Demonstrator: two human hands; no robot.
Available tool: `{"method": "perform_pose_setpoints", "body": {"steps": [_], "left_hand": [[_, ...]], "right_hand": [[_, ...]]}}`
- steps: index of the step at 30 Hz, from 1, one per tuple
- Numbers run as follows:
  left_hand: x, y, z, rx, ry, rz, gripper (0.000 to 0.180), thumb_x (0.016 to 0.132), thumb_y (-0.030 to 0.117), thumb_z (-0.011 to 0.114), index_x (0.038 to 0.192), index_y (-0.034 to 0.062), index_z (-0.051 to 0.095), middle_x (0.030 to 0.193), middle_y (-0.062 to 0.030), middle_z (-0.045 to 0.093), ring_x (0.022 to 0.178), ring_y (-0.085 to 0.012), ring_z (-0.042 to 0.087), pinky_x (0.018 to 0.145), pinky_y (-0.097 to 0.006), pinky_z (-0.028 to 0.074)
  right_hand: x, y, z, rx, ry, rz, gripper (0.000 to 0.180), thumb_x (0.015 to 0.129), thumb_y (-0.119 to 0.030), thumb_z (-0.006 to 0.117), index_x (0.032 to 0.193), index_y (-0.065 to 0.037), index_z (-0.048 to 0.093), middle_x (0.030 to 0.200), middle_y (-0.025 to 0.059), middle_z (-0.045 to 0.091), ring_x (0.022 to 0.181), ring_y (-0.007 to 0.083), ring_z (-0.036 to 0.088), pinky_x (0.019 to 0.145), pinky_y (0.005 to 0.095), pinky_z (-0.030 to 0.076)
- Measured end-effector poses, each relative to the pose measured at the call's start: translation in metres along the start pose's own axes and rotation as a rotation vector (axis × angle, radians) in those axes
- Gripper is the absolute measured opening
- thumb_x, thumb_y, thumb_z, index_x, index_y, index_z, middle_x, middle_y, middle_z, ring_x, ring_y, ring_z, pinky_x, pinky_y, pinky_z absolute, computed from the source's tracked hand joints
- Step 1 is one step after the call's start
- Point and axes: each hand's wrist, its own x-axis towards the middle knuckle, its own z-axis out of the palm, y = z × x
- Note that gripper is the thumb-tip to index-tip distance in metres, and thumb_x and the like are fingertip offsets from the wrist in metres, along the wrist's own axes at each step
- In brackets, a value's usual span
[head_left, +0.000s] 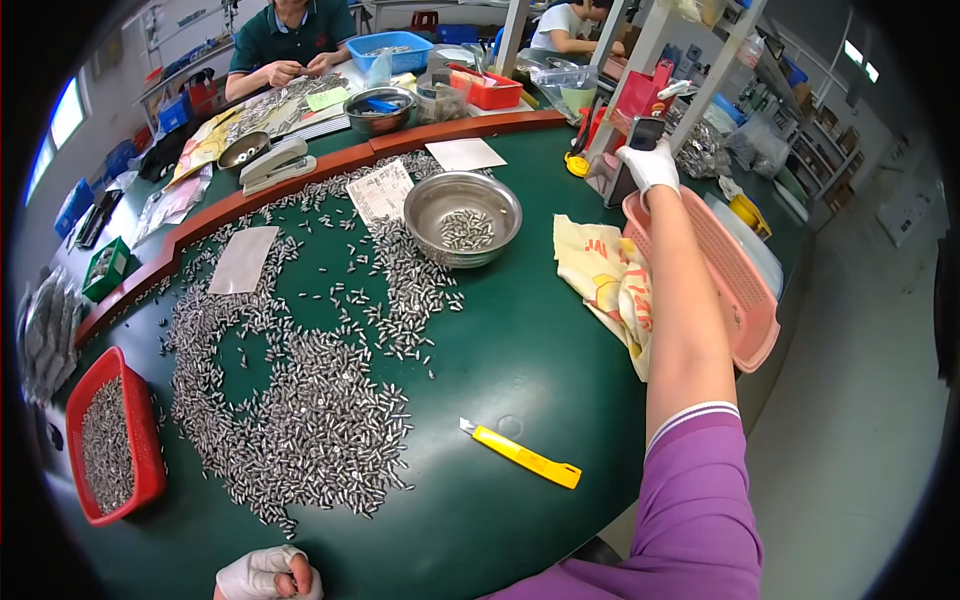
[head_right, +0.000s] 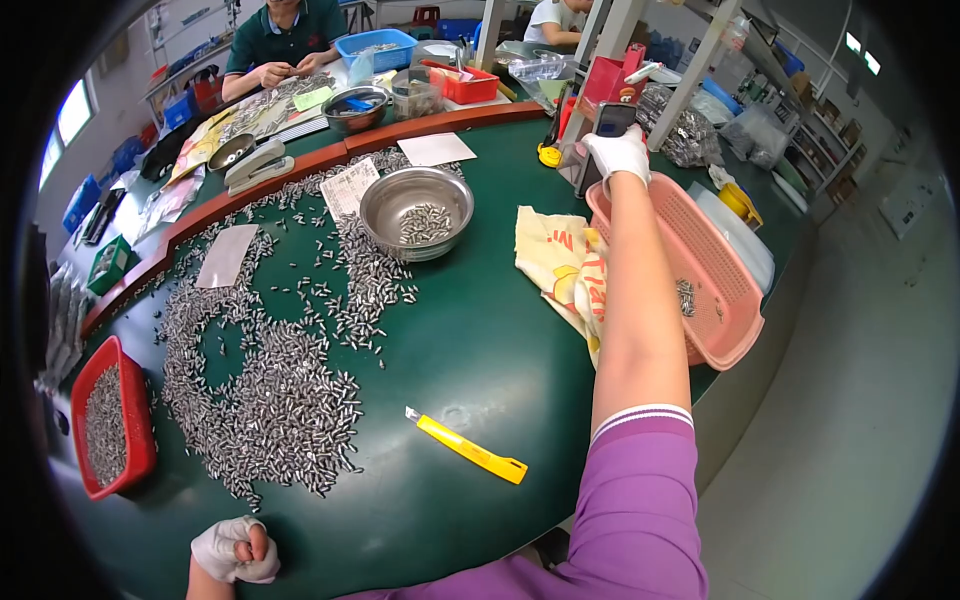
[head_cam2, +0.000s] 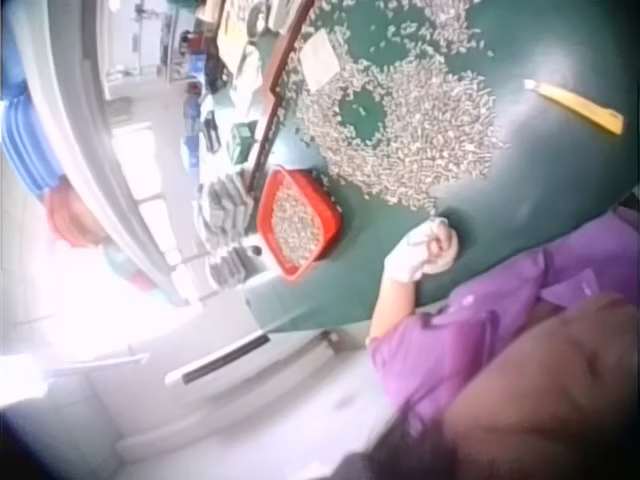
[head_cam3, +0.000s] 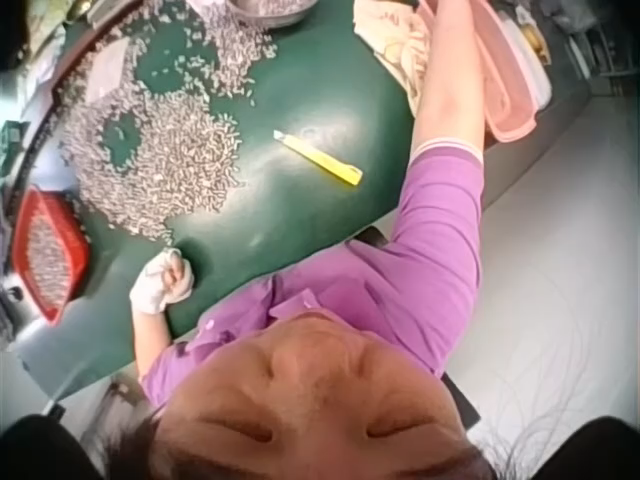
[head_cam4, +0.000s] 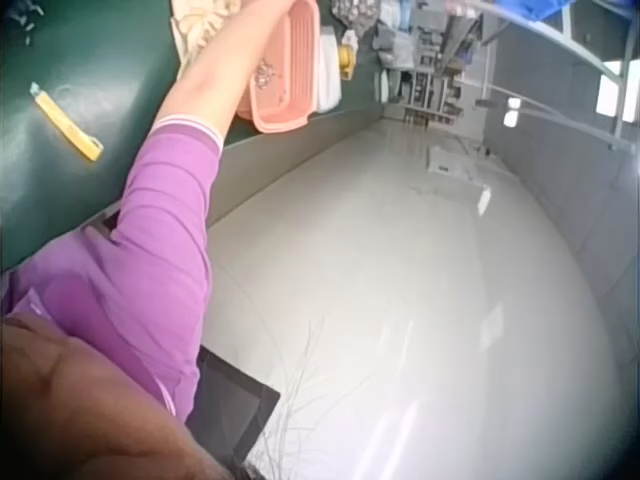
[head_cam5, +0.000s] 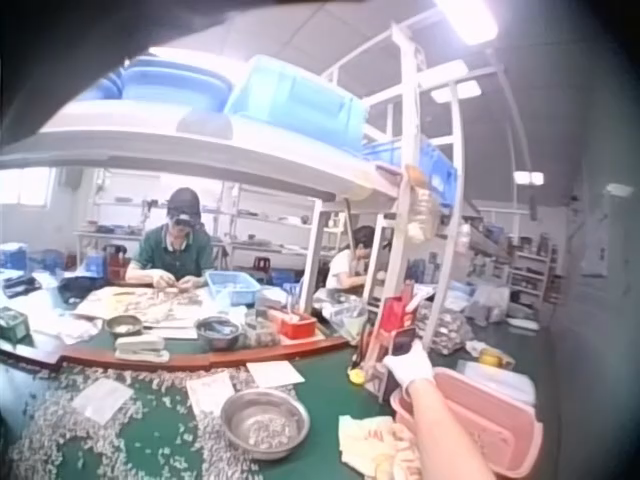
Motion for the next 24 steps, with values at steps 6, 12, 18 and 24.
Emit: {"method": "perform_pose_setpoints", "body": {"steps": [6,12,18,24], "left_hand": [[0.000,0.000,0.002,-0.025,0.005,0.006,0.019,0.093,0.017,0.060,0.098,-0.0005,0.062,0.063,-0.0083,0.048,0.050,-0.0138,0.036,0.049,-0.031,0.028],[0.000,0.000,0.003,-0.026,0.004,0.011,0.018,0.093,0.017,0.060,0.098,-0.0008,0.062,0.064,-0.0085,0.048,0.050,-0.0139,0.037,0.049,-0.031,0.028],[0.000,-0.001,0.002,0.003,0.015,0.022,0.019,0.093,0.017,0.060,0.097,-0.0013,0.062,0.064,-0.0088,0.048,0.050,-0.0142,0.037,0.049,-0.031,0.028],[-0.001,-0.001,0.001,-0.002,0.030,0.020,0.019,0.091,0.017,0.062,0.096,-0.0011,0.062,0.063,-0.0092,0.048,0.050,-0.0145,0.038,0.050,-0.031,0.029]], "right_hand": [[0.003,0.002,0.003,0.194,0.002,0.073,0.063,0.062,-0.022,0.080,0.118,-0.002,0.058,0.105,0.0140,0.068,0.088,0.0246,0.068,0.078,0.0341,0.055],[-0.003,-0.004,-0.002,0.168,-0.004,0.083,0.071,0.062,-0.022,0.080,0.125,-0.001,0.056,0.107,0.0149,0.068,0.090,0.0245,0.069,0.079,0.0339,0.056],[-0.004,-0.005,-0.005,0.186,-0.026,0.081,0.074,0.062,-0.022,0.080,0.128,-0.001,0.054,0.108,0.0154,0.068,0.088,0.0245,0.069,0.077,0.0334,0.056],[0.000,-0.002,-0.005,0.165,-0.065,0.110,0.079,0.058,-0.034,0.080,0.128,-0.004,0.056,0.117,0.0173,0.067,0.105,0.0284,0.067,0.092,0.0341,0.051]]}}
